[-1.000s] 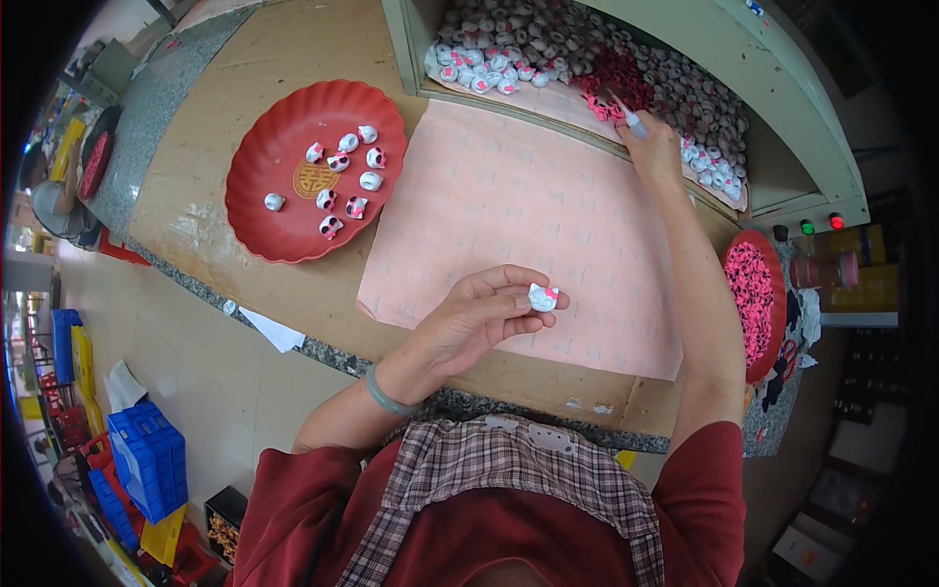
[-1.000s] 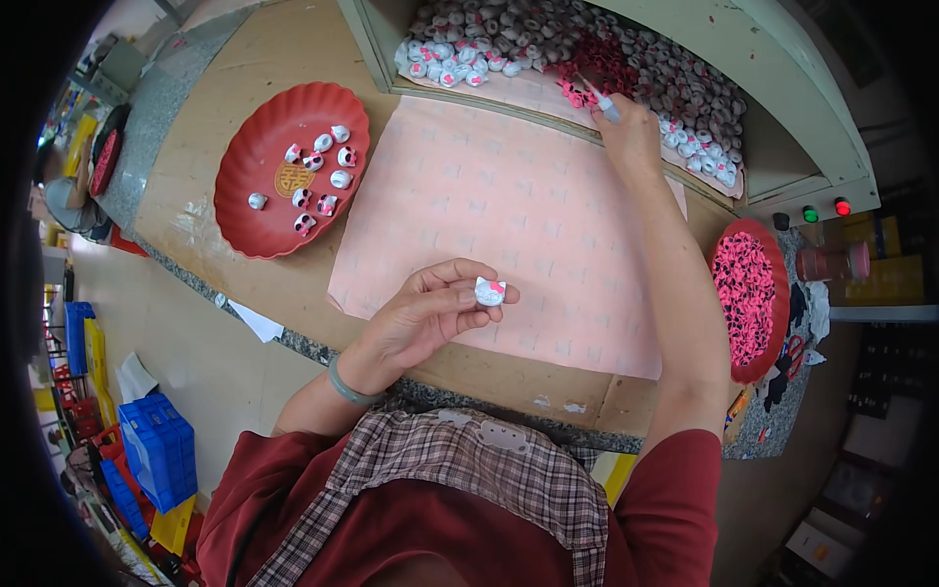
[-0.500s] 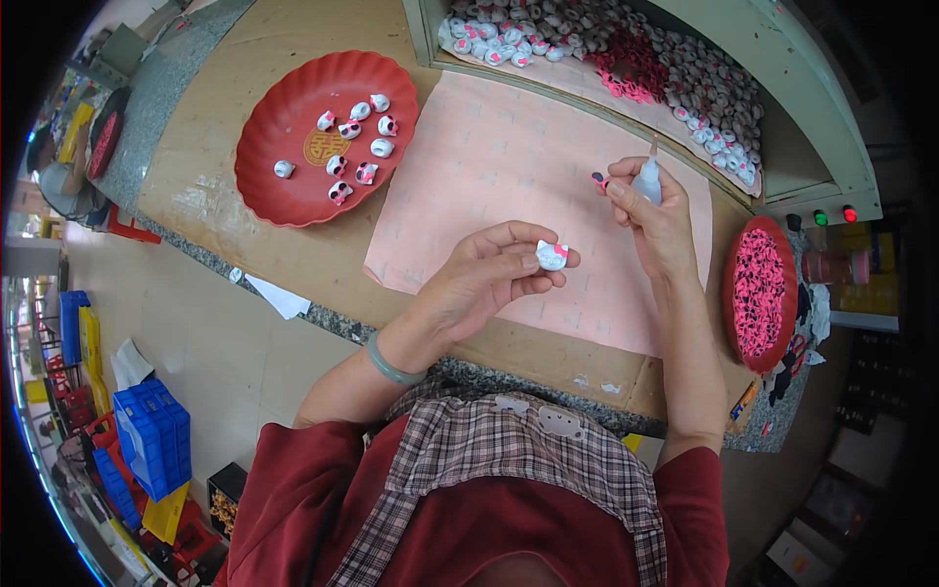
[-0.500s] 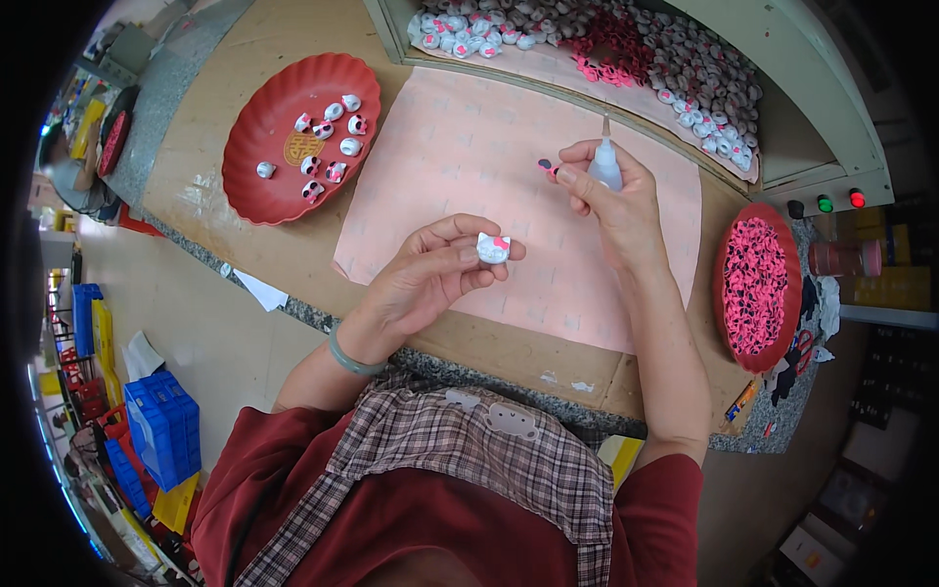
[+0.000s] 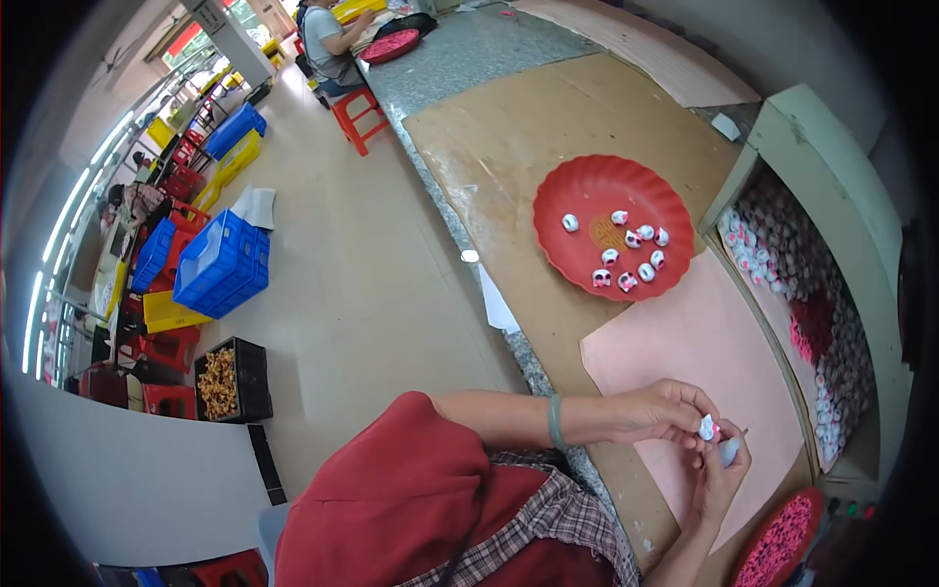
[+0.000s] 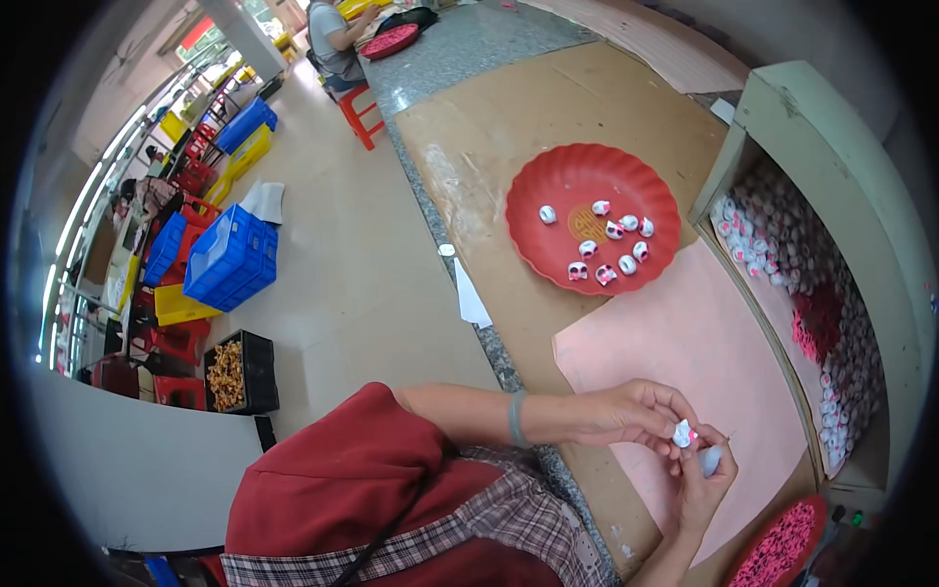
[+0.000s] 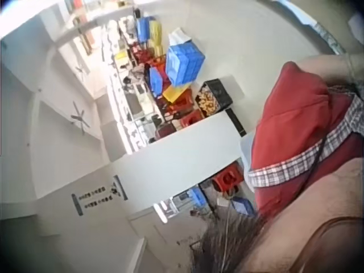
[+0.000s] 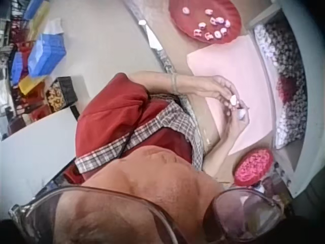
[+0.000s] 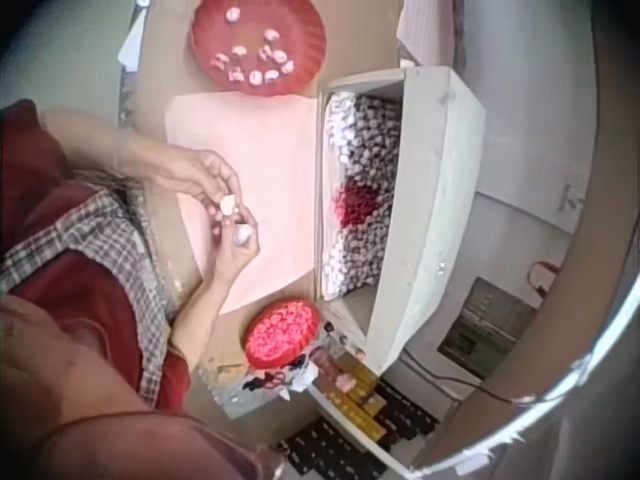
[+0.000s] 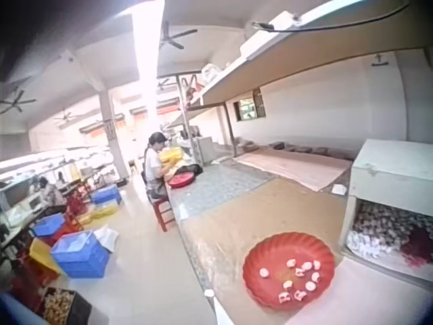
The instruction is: The person applies glue to figurine heads using a precision bottle applicator, attaches small accessory pieces onto them by hand, and places the assembled figurine heads onto a tray.
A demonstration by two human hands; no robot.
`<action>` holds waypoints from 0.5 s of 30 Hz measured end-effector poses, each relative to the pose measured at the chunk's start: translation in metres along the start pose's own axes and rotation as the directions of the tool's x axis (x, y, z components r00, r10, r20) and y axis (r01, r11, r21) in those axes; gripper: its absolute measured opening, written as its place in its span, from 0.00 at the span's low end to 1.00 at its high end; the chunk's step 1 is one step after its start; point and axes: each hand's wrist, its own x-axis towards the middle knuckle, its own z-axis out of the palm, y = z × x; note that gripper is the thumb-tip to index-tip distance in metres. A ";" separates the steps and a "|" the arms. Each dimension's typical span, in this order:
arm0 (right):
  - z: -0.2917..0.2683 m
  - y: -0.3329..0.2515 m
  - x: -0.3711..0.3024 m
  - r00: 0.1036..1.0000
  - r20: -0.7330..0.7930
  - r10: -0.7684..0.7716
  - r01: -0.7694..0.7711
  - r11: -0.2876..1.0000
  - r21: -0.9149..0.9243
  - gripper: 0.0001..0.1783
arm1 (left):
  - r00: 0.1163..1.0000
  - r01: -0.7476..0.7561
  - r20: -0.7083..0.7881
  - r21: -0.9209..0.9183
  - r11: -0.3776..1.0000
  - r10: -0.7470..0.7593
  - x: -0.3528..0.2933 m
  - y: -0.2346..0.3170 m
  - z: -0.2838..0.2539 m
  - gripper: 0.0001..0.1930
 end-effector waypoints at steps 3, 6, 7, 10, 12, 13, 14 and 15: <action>-0.002 -0.003 -0.005 1.000 0.006 -0.027 0.027 0.999 0.017 0.06 | 1.000 -0.001 0.003 0.020 1.000 0.001 0.002 0.001 0.000 0.11; 0.004 -0.009 -0.010 0.996 -0.085 -0.019 0.021 1.000 0.023 0.06 | 0.999 -0.016 0.030 0.002 1.000 0.015 0.004 -0.007 0.001 0.12; 0.005 -0.011 -0.012 0.990 -0.139 -0.009 0.012 1.000 0.023 0.06 | 0.998 -0.032 0.047 -0.012 0.999 0.033 0.005 -0.004 -0.004 0.12; 0.000 -0.004 -0.005 0.988 -0.152 -0.017 0.023 0.999 0.036 0.06 | 0.995 -0.046 -0.080 0.088 0.995 0.053 -0.001 0.010 -0.002 0.15; 0.003 -0.008 -0.006 0.989 -0.145 -0.036 0.044 0.998 0.055 0.05 | 0.986 -0.031 -0.154 0.185 0.982 0.060 -0.005 0.013 -0.002 0.16; 0.006 -0.010 -0.007 0.988 -0.144 -0.051 0.063 0.995 0.080 0.04 | 0.982 -0.029 -0.176 0.224 0.974 0.070 -0.005 0.013 -0.003 0.17; 0.006 -0.013 -0.010 0.987 -0.151 -0.062 0.068 0.997 0.031 0.04 | 0.987 -0.037 -0.140 0.262 0.964 0.076 -0.003 0.013 -0.004 0.17; 0.006 -0.015 -0.013 0.987 -0.142 -0.075 0.074 0.997 -0.012 0.04 | 0.990 -0.057 -0.108 0.309 0.949 0.094 -0.002 0.012 -0.005 0.16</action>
